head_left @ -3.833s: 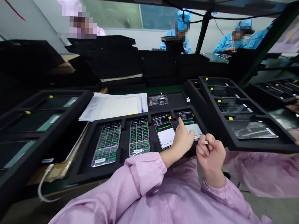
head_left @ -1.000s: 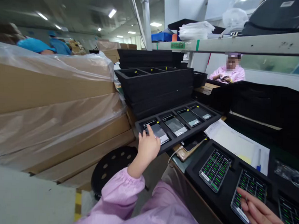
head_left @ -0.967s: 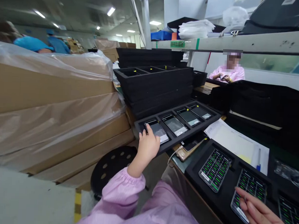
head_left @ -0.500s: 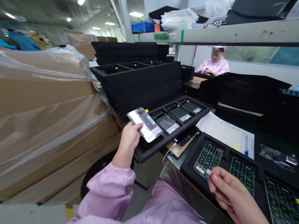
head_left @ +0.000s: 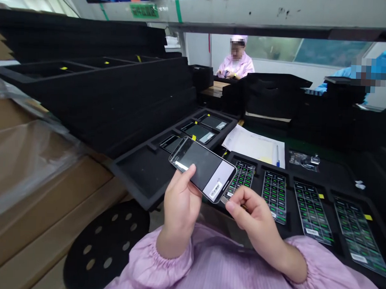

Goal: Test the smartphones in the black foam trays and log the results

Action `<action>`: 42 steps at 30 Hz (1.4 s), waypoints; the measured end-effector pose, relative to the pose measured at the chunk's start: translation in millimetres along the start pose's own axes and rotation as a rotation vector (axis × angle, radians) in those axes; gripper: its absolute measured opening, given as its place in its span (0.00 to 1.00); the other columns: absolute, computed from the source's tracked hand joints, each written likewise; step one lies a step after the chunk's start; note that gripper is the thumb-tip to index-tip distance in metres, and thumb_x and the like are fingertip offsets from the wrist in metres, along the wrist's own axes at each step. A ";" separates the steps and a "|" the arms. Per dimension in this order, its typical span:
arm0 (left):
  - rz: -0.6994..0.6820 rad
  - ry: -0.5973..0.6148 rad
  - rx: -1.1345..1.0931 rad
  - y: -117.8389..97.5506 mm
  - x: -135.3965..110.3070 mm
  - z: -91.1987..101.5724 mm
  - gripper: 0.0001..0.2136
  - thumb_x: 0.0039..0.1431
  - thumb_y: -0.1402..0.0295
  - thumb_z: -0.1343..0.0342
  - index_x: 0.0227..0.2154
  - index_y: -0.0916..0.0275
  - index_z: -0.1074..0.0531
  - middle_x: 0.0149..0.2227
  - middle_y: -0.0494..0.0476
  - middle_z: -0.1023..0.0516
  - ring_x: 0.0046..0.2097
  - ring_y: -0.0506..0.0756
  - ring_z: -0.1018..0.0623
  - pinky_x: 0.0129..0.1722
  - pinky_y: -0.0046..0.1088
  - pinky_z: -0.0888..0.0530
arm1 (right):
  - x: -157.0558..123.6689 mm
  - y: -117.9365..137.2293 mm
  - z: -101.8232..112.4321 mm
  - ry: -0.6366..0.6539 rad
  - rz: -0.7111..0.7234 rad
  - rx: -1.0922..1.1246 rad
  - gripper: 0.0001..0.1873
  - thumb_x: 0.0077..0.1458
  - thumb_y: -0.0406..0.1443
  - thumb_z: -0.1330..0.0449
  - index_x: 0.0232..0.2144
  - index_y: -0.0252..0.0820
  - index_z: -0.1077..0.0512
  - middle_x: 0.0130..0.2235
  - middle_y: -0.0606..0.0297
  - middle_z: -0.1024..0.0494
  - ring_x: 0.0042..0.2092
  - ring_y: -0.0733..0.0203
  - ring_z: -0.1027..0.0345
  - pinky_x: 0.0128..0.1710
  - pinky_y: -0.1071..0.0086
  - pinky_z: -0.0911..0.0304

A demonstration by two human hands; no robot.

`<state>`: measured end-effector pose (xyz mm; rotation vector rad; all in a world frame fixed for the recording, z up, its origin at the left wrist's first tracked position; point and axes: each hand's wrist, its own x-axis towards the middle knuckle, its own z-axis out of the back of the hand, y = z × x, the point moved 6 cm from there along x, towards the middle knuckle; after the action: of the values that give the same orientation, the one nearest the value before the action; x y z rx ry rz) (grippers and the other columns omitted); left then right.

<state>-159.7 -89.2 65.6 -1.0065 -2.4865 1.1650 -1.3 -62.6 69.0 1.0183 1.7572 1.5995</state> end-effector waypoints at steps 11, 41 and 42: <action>-0.053 0.072 0.124 11.9 -31.0 -5.4 0.15 0.55 0.63 0.38 0.46 0.56 0.25 0.47 0.55 0.19 0.54 0.59 0.22 0.54 0.35 0.26 | -1.0 -14.8 9.1 -0.027 -0.035 0.032 0.24 0.41 0.50 0.26 0.19 0.41 0.33 0.20 0.71 0.34 0.23 0.68 0.45 0.23 0.73 0.46; -0.061 -0.177 1.026 -51.3 127.8 47.0 0.28 0.31 0.80 0.31 0.42 0.63 0.28 0.46 0.71 0.20 0.63 0.73 0.32 0.63 0.47 0.39 | 43.9 -38.0 52.7 -0.155 -0.304 0.447 0.16 0.43 0.37 0.28 0.35 0.34 0.22 0.31 0.59 0.20 0.18 0.78 0.53 0.13 0.81 0.62; -0.023 -0.191 0.995 -45.2 133.5 44.6 0.26 0.31 0.80 0.31 0.38 0.62 0.28 0.42 0.67 0.20 0.60 0.71 0.28 0.60 0.45 0.35 | 43.2 -35.4 51.5 -0.155 -0.287 0.434 0.15 0.44 0.38 0.29 0.34 0.35 0.23 0.31 0.59 0.19 0.18 0.78 0.54 0.13 0.80 0.62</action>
<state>-301.3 -47.5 57.9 -0.5699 -1.5893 2.1957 10.1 2.1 30.7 0.9909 2.0785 0.9606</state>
